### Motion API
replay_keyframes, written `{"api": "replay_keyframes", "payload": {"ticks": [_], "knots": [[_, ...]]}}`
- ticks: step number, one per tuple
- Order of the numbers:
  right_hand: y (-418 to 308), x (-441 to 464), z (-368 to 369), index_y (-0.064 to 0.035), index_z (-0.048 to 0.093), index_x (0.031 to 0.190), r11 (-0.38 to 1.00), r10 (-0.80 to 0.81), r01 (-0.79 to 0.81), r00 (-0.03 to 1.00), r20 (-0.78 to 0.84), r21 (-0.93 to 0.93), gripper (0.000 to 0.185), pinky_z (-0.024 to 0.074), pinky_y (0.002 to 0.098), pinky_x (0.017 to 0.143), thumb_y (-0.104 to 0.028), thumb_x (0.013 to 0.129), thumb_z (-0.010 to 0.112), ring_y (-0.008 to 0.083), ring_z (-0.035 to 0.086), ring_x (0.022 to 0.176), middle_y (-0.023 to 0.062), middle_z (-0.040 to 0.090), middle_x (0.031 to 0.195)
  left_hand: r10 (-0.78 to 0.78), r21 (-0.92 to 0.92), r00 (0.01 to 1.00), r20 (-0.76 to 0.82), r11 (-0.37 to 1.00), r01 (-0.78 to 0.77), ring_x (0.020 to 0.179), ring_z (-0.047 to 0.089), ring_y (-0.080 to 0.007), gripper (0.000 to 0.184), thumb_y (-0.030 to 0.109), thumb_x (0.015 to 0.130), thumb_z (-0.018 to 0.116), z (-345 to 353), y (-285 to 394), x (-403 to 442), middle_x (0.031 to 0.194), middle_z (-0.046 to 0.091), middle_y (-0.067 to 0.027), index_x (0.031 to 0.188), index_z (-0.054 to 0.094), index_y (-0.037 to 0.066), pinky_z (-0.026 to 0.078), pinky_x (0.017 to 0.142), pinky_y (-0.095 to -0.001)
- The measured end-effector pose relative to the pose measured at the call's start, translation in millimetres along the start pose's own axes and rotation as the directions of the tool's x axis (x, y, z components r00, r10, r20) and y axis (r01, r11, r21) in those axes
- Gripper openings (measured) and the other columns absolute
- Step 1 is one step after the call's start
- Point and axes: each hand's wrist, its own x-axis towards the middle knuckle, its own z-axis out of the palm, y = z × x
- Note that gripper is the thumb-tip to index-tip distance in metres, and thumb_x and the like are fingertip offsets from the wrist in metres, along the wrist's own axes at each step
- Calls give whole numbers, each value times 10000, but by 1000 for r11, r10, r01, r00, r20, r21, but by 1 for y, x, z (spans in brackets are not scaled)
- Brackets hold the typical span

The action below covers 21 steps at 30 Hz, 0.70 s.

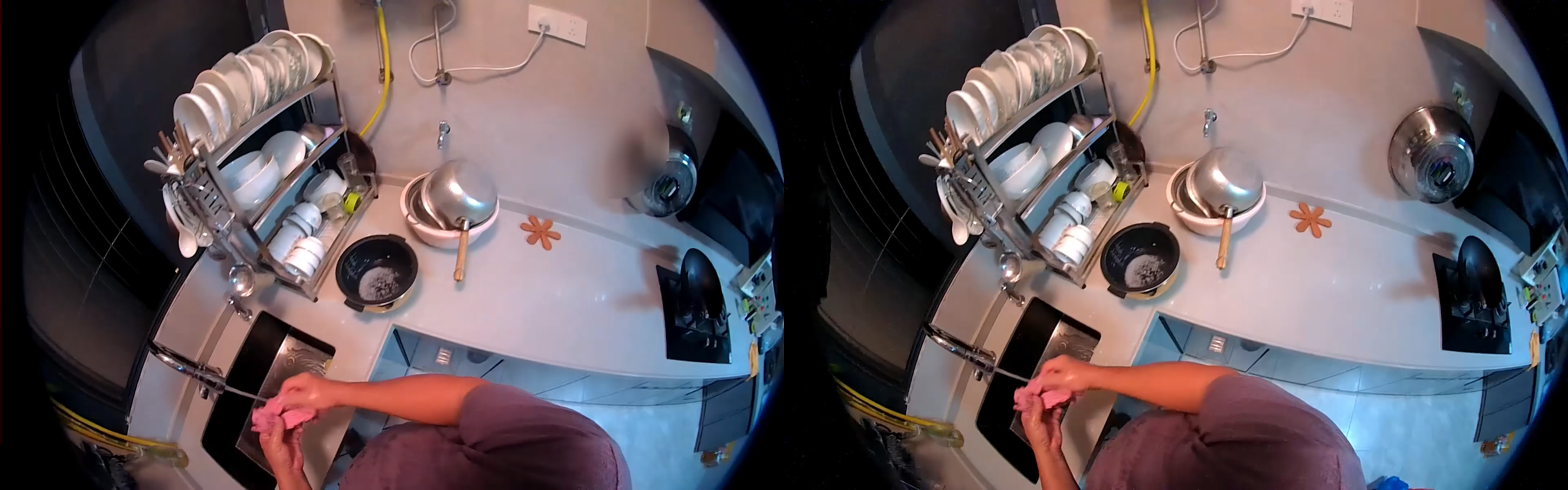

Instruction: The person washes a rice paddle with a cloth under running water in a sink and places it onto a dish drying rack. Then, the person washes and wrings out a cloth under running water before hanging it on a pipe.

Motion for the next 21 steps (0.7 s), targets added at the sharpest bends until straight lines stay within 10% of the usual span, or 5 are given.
{"api": "replay_keyframes", "payload": {"ticks": [4, 9, 14, 18, 21], "knots": [[-2, -89, -79, -34, 662, 1129, 899, 183, -36, 936, -300, 436, 263, 545, 313, 703, -251, 1002, 585, 109, 637, 838, 36, 678, 936, 55, -7, 997, -60, 998, -56, 723, 667, -239, 266, 58, 937, 621, 68, -41, 18, 1056, 650, -115, 1194, 588, -3, 555, 515, -345], [-43, -200, -141, -35, 563, 1245, 705, 109, 368, 789, -605, 607, 309, 498, 368, 916, -185, 975, 573, 174, 624, 1047, 75, 645, 1147, -38, -74, 967, 254, 996, 58, 1062, 637, -284, 318, 161, 899, 676, 165, -61, 20, 1168, 620, -46, 1195, 573, 102, 539, 876, -538], [-96, -285, -171, -7, 517, 1295, 716, 38, 431, 761, -648, 548, 415, 485, 367, 944, -74, 894, 602, 195, 612, 1073, 78, 626, 1174, -345, 271, 839, 421, 930, 247, 1057, 621, -280, 977, -44, 790, 684, 229, -101, 28, 1217, 583, -136, 1585, 133, 91, 521, 923, -419], [-100, -303, -159, -10, 532, 1235, 858, -13, 373, 705, -710, 354, 383, 520, 301, 839, -9, 858, 598, 126, 613, 941, 59, 630, 1061, -142, 225, 640, 755, 973, -50, 1103, 604, -217, 812, 46, 844, 714, 320, -107, -14, 1290, 571, -139, 1522, 271, -10, 495, 934, -348], [-99, -303, -154, -9, 528, 1227, 936, -145, 315, 753, -642, 158, 347, 486, 279, 806, -69, 911, 660, 89, 562, 908, 23, 603, 1028, -427, 461, 445, 788, 887, 34, 1114, 600, -196, 570, 110, 917, 676, 321, -119, 15, 1282, 582, -119, 1417, 433, -16, 486, 941, -328]]}}
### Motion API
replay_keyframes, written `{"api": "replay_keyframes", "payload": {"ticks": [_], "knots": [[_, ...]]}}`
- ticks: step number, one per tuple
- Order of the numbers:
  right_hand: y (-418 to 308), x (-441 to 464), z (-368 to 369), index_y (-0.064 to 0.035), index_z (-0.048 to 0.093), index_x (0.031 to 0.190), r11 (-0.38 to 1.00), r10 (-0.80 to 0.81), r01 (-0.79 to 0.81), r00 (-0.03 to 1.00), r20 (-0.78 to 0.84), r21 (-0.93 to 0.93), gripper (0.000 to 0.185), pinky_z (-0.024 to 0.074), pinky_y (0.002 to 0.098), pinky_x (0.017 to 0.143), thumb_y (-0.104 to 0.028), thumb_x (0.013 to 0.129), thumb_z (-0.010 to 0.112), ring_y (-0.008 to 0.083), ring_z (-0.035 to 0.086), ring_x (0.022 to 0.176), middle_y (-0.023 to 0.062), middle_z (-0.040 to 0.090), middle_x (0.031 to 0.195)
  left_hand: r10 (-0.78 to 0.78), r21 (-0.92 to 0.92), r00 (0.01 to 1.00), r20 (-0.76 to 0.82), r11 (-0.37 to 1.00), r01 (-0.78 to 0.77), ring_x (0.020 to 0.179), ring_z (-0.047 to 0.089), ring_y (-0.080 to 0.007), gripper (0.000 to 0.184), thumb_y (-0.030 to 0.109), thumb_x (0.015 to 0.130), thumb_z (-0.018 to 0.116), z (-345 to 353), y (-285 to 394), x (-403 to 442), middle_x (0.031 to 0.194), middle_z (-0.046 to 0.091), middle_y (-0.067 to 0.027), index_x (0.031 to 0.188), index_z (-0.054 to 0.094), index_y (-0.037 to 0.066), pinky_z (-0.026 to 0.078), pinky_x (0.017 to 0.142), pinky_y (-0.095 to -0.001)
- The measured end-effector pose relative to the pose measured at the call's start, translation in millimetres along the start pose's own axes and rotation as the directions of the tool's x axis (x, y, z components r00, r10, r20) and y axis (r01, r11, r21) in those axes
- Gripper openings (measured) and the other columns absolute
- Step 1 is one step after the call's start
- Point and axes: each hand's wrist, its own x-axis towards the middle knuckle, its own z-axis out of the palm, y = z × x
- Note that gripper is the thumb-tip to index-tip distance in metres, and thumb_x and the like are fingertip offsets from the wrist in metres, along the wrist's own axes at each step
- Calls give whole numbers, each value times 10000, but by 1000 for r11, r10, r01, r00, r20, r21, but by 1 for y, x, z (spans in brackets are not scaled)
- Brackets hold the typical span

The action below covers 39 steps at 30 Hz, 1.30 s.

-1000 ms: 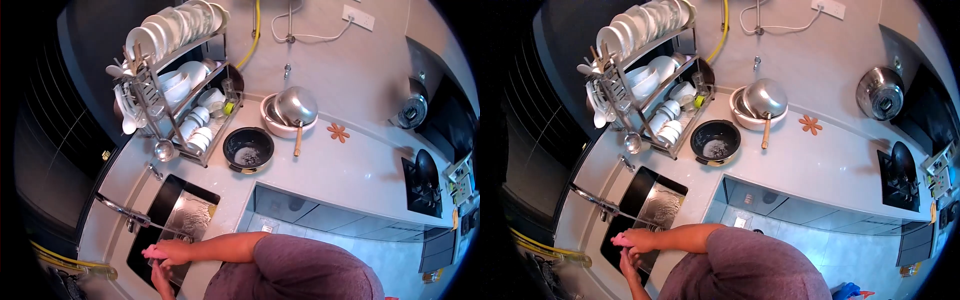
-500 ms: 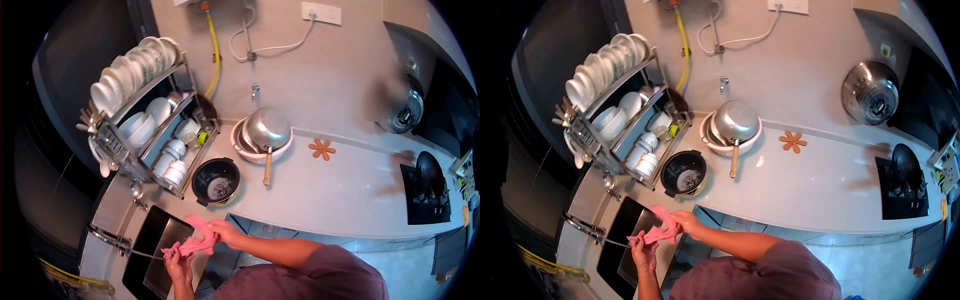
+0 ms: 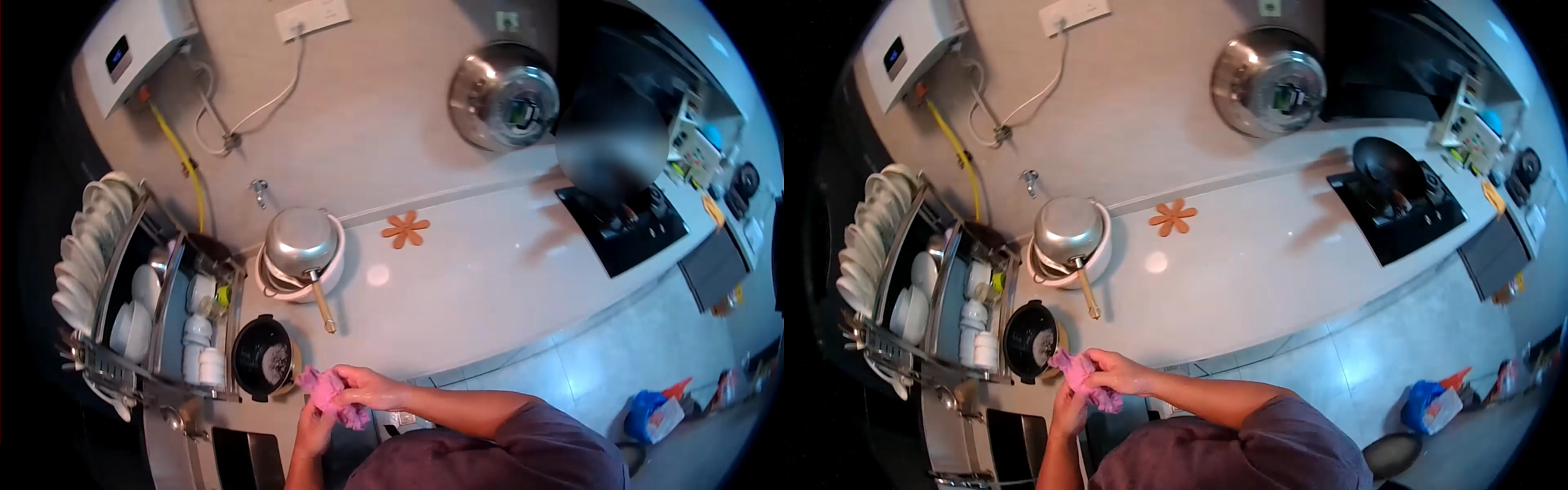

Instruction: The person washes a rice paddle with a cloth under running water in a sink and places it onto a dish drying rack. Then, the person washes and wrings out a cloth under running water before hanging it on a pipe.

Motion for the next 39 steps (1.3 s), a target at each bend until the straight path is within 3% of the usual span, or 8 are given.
{"api": "replay_keyframes", "payload": {"ticks": [5, 17, 23, 26, 31, 34, 36, 39], "knots": [[-38, -24, 4, -9, 561, 1125, 917, -189, 64, 940, -285, -394, 268, 494, 258, 715, -107, 918, 701, 66, 569, 817, 25, 626, 916, 41, 198, 993, -107, 980, -19, 770, 568, -64, 178, 149, 929, 698, 4, 12, 17, 865, 666, 21, 962, 716, -26, 458, 714, -233], [-22, -77, 15, 4, 588, 1146, 950, -309, 267, 725, -616, -162, 214, 499, 272, 826, -129, 982, 625, 114, 616, 900, 52, 665, 994, 70, -416, 997, -30, 906, -76, 1145, 604, -219, 499, 160, 949, 634, -2, 19, 6, 1251, 623, -111, 1379, 476, -39, 489, 981, -365], [-33, -91, 24, -37, 578, 1147, 489, -139, -288, 906, -400, -823, 247, 451, 252, 681, -205, 979, 647, 82, 539, 783, 16, 625, 900, 224, -166, 974, 17, 962, -218, 1042, 619, -152, 362, 93, 931, 643, -13, 25, 7, 1194, 630, -85, 1262, 585, -39, 496, 918, -300], [-24, -87, 34, -27, 549, 1045, 913, -226, -16, 812, -538, -407, 194, 479, 231, 628, -191, 983, 631, 75, 572, 745, 5, 626, 849, 151, -82, 986, -72, 984, -156, 967, 611, -135, 202, 71, 905, 696, -35, 23, -7, 1109, 641, -75, 1058, 669, -58, 485, 862, -260], [-6, -43, 75, -34, 528, 1047, 958, -248, 117, 794, -555, -261, 191, 494, 234, 657, -195, 990, 613, 71, 582, 778, 17, 619, 907, 539, 595, 809, -234, 737, -319, 979, 584, -149, 502, 94, 909, 707, -50, -9, -23, 1089, 626, -52, 1374, 536, 11, 486, 833, -263], [34, 2, 111, -36, 583, 1056, 877, -370, 247, 895, -250, -413, 167, 523, 303, 711, -174, 967, 616, 126, 614, 822, 59, 639, 991, -220, -112, 951, -216, 973, 200, 1164, 539, -198, 417, 304, 1005, 551, -58, -22, -50, 1269, 558, -102, 1361, 535, 88, 511, 907, -353], [33, 4, 131, -38, 626, 1014, 433, -413, 380, 890, 195, -818, 141, 528, 336, 738, -163, 949, 616, 168, 629, 845, 79, 654, 1012, -69, -509, 997, -47, 860, 35, 1169, 551, -222, 426, 373, 1017, 484, -73, -58, -64, 1272, 564, -102, 1345, 532, 104, 515, 920, -384], [9, 12, 159, -41, 657, 966, 377, -419, 350, 890, 179, -858, 124, 522, 308, 729, -150, 906, 653, 168, 649, 872, 74, 649, 977, 128, -532, 986, -110, 830, -167, 1187, 554, -249, 484, 445, 1015, 435, -76, -53, -63, 1281, 570, -100, 1362, 500, 114, 502, 955, -422]]}}
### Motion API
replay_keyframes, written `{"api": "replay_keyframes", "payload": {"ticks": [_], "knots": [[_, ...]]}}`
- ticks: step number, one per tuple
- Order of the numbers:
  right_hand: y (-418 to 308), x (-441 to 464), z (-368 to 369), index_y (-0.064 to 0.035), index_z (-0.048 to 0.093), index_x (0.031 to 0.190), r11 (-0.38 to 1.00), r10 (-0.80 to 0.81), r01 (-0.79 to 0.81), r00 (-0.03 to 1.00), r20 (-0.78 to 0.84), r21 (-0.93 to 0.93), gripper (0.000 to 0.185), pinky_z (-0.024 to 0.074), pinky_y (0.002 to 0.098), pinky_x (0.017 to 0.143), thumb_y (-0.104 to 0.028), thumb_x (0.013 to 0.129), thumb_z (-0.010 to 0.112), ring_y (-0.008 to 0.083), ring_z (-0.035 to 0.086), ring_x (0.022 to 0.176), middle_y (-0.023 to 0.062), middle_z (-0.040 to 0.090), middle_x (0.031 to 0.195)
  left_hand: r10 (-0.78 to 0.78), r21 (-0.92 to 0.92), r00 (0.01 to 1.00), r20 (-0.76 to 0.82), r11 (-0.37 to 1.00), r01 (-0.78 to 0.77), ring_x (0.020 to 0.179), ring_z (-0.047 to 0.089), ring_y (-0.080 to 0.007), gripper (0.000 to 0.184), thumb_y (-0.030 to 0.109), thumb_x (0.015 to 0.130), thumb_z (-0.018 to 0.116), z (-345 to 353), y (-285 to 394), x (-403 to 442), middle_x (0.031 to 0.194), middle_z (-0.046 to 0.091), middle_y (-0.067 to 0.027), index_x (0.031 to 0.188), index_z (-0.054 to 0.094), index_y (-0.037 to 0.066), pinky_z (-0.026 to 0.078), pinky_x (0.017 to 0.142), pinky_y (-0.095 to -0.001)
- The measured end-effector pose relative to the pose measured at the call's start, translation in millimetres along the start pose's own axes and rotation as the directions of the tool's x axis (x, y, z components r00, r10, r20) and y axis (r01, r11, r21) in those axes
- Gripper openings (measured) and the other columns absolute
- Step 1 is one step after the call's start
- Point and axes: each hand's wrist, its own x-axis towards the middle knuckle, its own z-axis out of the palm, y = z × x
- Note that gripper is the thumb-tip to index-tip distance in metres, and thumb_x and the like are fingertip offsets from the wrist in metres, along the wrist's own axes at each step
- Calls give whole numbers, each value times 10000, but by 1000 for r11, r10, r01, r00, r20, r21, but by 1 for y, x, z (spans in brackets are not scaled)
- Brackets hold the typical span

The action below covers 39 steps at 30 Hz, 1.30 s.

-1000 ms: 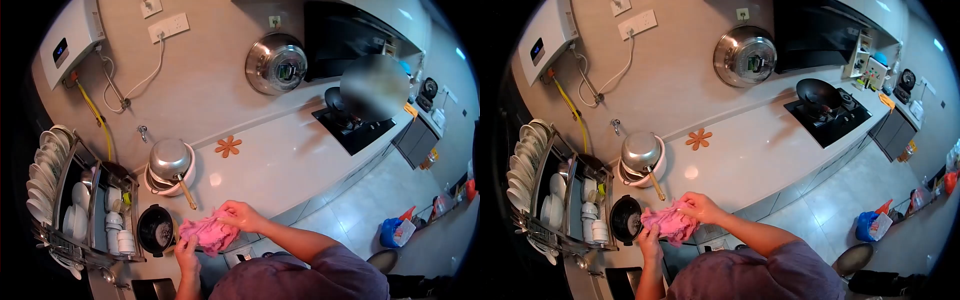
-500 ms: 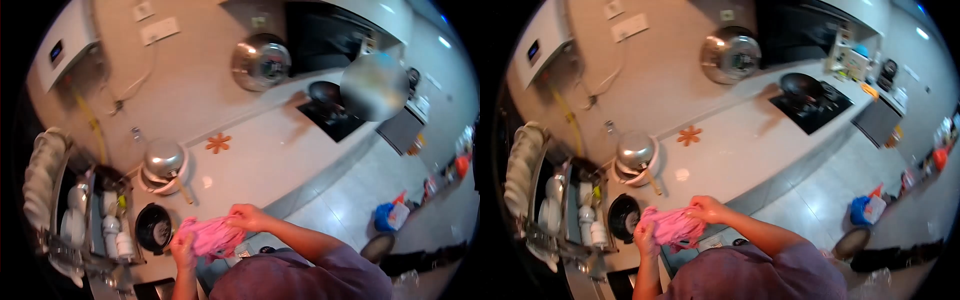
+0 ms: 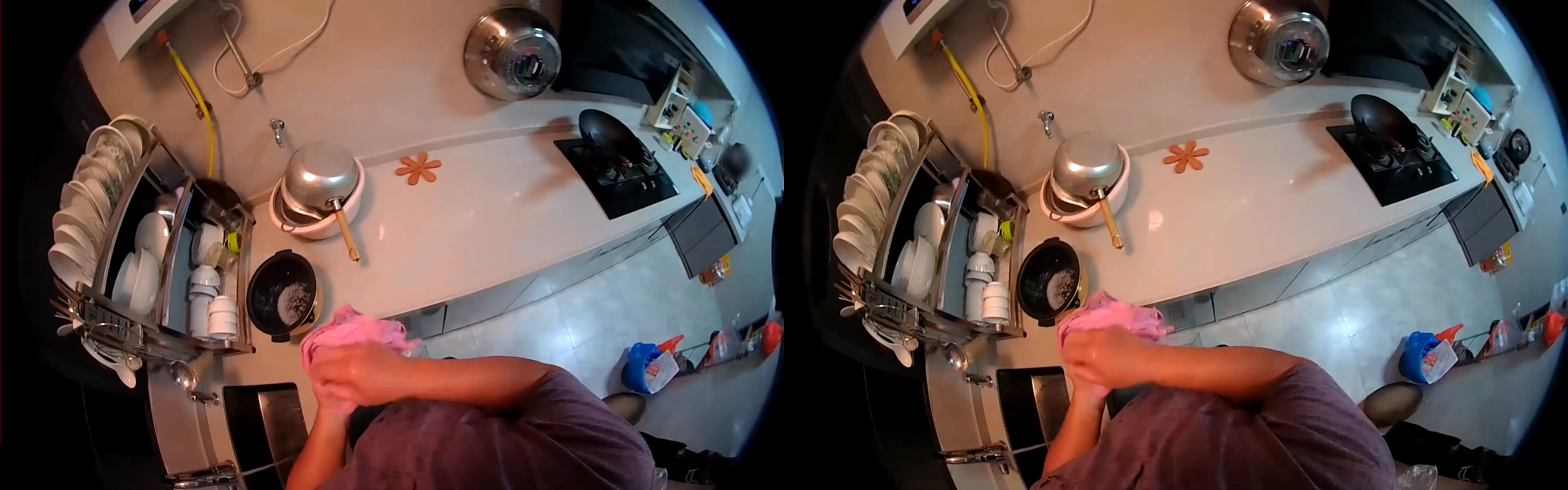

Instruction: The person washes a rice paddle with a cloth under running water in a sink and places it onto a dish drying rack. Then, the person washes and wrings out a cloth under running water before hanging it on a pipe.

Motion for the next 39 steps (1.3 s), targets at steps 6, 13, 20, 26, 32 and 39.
{"api": "replay_keyframes", "payload": {"ticks": [6, 13, 20, 26, 32, 39], "knots": [[69, -3, 16, -46, 671, 1041, 464, 723, -634, 674, 148, 619, 238, 515, 345, 683, -260, 949, 622, 235, 663, 778, 99, 655, 791, -319, -190, 938, -134, 937, 292, 1167, 564, -271, 464, 489, 1005, 405, 79, 26, 5, 1237, 570, -63, 1301, 493, 142, 473, 1001, -432], [86, -57, 45, -42, 580, 1213, 896, 424, -440, 885, -192, -53, 500, 495, 456, 801, -323, 829, 732, 406, 624, 923, 188, 652, 936, -295, -46, 935, -199, 955, 291, 1152, 568, -189, 384, 379, 1057, 389, 21, -39, 16, 1227, 589, -25, 1330, 498, 133, 492, 971, -391], [99, -104, -50, -19, 558, 1061, 822, 457, -374, 883, -107, 430, 145, 537, 302, 561, -140, 987, 529, 142, 639, 615, 83, 637, 775, -599, 225, 794, 98, 791, 569, 1121, 592, -201, 492, 456, 1032, 459, 83, -51, 27, 1252, 600, -62, 1367, 492, 97, 484, 931, -408], [42, -149, -199, -34, 605, 1019, 766, 587, -555, 810, 0, 324, 132, 522, 367, 755, -119, 993, 508, 273, 665, 906, 98, 639, 982, -296, 983, 949, 110, 172, -60, 1197, 570, -276, 866, 215, 765, 843, 132, -89, 75, 1364, 522, -113, 1475, 376, 46, 561, 866, -406], [36, -204, -272, -48, 639, 978, 960, 278, -271, 948, -153, 66, 141, 498, 410, 761, -71, 843, 604, 337, 628, 901, 117, 629, 955, -354, 677, 811, 466, 732, -70, 1414, 371, -277, 1095, 242, 748, 858, 261, -179, 111, 1580, 287, -181, 1577, 158, 94, 396, 1111, -461], [16, -272, -357, -35, 680, 1016, 875, 382, -455, 860, -339, -168, 218, 463, 359, 611, 4, 802, 690, 267, 579, 694, 107, 605, 812, -694, 730, 305, 653, 684, -6, 1098, 597, -190, 350, 126, 832, 789, 302, -246, 153, 1224, 628, -65, 1162, 691, 60, 504, 946, -342]]}}
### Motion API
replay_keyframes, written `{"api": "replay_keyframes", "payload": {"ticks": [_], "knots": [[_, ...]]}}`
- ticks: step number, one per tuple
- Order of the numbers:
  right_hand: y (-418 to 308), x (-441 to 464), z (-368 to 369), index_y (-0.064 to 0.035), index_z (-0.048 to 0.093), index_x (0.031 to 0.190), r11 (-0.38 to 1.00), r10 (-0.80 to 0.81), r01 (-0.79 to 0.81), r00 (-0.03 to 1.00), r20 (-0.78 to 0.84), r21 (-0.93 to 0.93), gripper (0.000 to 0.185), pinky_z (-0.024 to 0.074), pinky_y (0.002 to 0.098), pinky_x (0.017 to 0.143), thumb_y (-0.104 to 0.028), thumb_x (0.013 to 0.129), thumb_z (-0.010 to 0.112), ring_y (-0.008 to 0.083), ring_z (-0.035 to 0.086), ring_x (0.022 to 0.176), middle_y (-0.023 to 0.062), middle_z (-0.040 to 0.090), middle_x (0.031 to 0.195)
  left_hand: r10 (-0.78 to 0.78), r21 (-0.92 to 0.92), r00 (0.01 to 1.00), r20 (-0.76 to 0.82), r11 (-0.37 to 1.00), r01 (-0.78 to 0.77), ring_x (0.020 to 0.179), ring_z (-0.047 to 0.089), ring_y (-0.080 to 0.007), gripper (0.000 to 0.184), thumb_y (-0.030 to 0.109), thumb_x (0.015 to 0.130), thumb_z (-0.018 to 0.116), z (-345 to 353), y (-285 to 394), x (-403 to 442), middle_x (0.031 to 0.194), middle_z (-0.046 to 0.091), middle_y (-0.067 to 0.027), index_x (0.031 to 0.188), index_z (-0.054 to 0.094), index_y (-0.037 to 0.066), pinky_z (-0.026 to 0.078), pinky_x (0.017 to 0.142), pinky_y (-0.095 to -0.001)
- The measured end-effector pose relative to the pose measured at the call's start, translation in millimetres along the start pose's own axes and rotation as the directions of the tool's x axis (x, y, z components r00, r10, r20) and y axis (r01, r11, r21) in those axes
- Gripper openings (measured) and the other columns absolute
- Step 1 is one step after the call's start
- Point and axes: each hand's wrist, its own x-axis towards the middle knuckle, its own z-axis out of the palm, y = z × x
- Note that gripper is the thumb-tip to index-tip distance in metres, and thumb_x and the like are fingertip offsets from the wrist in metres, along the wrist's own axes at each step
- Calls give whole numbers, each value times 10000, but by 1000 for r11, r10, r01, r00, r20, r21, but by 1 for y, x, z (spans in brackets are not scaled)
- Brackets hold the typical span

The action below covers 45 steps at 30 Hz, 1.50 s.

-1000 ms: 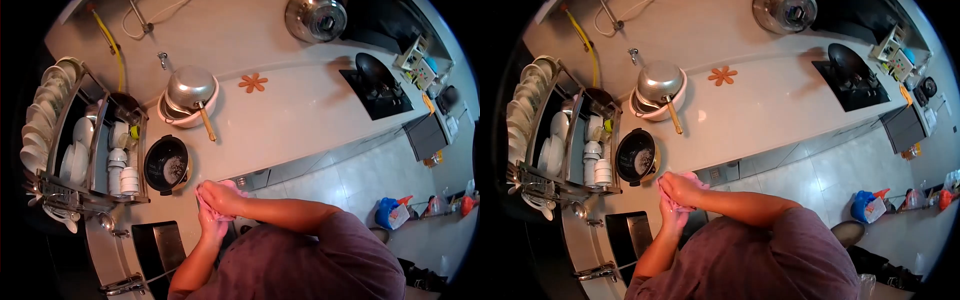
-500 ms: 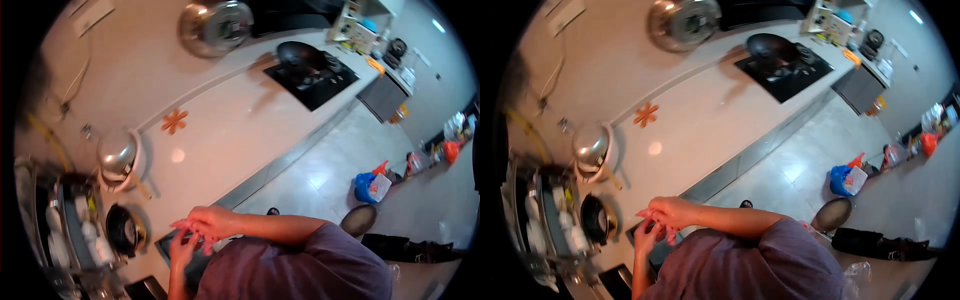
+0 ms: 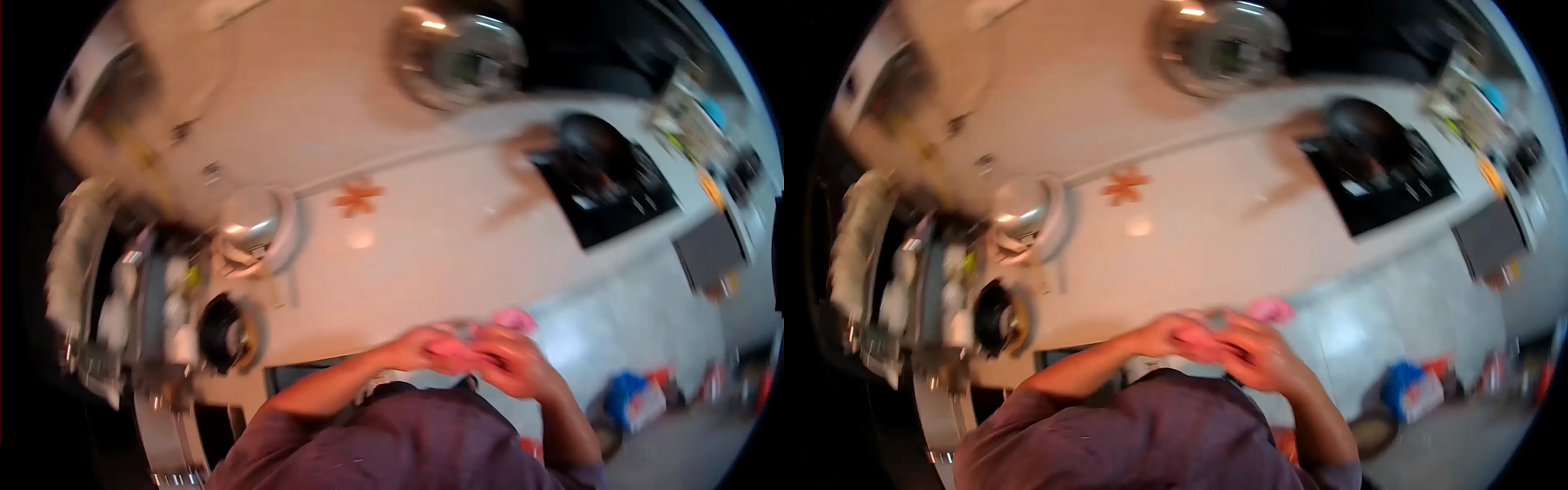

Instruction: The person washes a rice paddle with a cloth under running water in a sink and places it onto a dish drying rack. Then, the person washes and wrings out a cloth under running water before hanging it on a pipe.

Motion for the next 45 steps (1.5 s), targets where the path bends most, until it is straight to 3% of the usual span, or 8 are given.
{"api": "replay_keyframes", "payload": {"ticks": [2, 6, 13, 23, 26, 32, 40, 45], "knots": [[-10, 9, -4, -35, 699, 961, 998, -38, 35, 998, -46, -57, 215, 465, 353, 590, 50, 765, 675, 252, 571, 662, 97, 605, 779, 308, 289, 941, 142, 896, -337, 1358, 425, -250, 325, 52, 851, 755, -2, 10, 12, 1230, 656, -75, 1171, 702, 68, 466, 1006, -380], [-35, 38, 6, -20, 705, 972, 979, 143, -146, 989, -31, -144, 200, 460, 340, 541, 35, 782, 679, 259, 584, 682, 106, 572, 788, -104, -157, 994, -16, 983, 101, 1264, 536, -217, 402, 26, 823, 680, -17, 33, -7, 1209, 670, -60, 1222, 652, 70, 474, 958, -352], [-30, 114, 72, -34, 653, 816, 889, 100, -56, 992, 73, -455, 63, 475, 468, 642, -64, 809, 707, 369, 575, 733, 169, 574, 794, 516, 812, 782, -350, 584, -22, 818, 611, -337, 279, 116, 781, 707, -91, 67, -114, 928, 595, -111, 1055, 664, 91, 518, 756, -416], [-100, 304, 194, 4, 621, 889, 768, 327, -366, 930, 170, 526, 153, 468, 266, 577, -83, 867, 744, 95, 576, 707, 38, 618, 782, 165, -26, 641, -749, 960, -278, 1022, 596, -110, 420, 112, 832, 788, -227, 130, -290, 1042, 649, -47, 1219, 647, 27, 487, 889, -279], [-102, 346, 229, 14, 605, 937, 861, 224, -255, 967, 122, 441, 162, 449, 227, 543, -71, 879, 731, 80, 556, 662, 32, 620, 793, 606, 687, 403, -686, 722, 84, 967, 636, -164, 395, 84, 782, 802, -256, 139, -329, 1034, 655, -86, 1153, 678, 26, 509, 831, -290], [-112, 419, 265, -9, 587, 984, 856, 124, -205, 973, 197, 475, 173, 439, 213, 493, -73, 890, 717, 73, 552, 601, 13, 601, 773, 747, 740, 179, -640, 537, 405, 778, 620, -232, 359, 120, 707, 862, -288, 161, -369, 934, 643, -108, 1023, 726, 19, 513, 663, -318], [-140, 543, 257, -35, 614, 877, 879, -16, -94, 974, 227, 467, 207, 420, 229, 494, -192, 874, 749, 69, 539, 587, 1, 607, 752, 312, 207, 232, -921, 898, -388, 920, 646, -125, 305, 71, 878, 723, -405, 197, -429, 1033, 689, -60, 1152, 655, -42, 524, 858, -267], [-176, 611, 265, -36, 620, 725, 1000, -5, 5, 1000, 7, 16, 269, 446, 264, 521, -228, 820, 783, 106, 601, 602, 44, 637, 653, 784, 755, 1, -621, 597, 273, 855, 656, -139, 165, 57, 837, 717, -492, 241, -422, 964, 683, -62, 995, 738, 14, 519, 811, -269]]}}
